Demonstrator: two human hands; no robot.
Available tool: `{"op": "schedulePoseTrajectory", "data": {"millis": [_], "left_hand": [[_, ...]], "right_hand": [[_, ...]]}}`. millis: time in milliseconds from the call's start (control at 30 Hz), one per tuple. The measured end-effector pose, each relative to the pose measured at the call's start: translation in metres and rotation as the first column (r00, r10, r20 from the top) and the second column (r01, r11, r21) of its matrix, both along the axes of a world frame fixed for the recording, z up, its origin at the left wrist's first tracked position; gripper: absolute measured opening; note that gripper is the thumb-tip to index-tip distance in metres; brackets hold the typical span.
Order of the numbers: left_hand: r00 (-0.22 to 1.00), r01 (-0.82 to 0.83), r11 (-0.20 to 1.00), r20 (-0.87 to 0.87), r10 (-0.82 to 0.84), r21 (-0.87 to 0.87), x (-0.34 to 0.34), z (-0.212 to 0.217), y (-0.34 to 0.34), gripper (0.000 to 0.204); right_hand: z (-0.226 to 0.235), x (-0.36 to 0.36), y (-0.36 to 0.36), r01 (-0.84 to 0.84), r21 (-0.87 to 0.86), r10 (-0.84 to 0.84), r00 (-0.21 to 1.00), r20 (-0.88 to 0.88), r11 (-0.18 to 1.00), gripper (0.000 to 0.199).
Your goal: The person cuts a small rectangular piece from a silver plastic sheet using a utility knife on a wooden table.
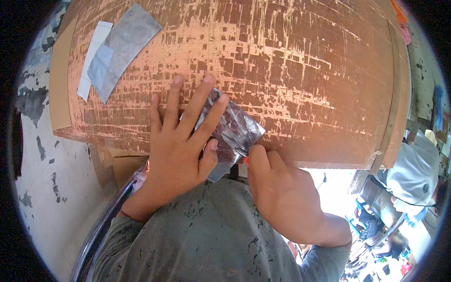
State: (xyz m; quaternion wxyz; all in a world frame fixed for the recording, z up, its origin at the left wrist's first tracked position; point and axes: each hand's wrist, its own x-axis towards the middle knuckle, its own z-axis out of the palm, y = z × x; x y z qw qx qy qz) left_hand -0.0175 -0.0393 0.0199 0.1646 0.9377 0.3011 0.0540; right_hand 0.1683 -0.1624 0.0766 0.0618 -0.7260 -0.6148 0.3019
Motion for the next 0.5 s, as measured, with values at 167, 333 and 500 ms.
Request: {"op": "schedulePoseTrajectory", "data": {"millis": [167,333,500], "left_hand": [[1.0,-0.001,1.0,-0.01,0.001,-0.021,-0.0012,0.0006,0.0005,0.069],[0.999,0.013,1.0,-0.034,-0.014,-0.023,-0.0008,0.0006,0.0017,0.069],[0.998,0.018,1.0,-0.057,-0.02,-0.025,-0.0012,0.0021,0.0019,0.07]], "right_hand": [[0.0032,0.001,0.0043,-0.016,-0.07,0.016,1.0,0.001,0.997,0.011],[0.0034,0.001,0.005,-0.01,-0.093,0.01,1.0,-0.001,0.996,0.01],[0.0032,0.0024,0.0058,-0.011,-0.102,0.009,1.0,-0.023,0.995,0.011]]}}
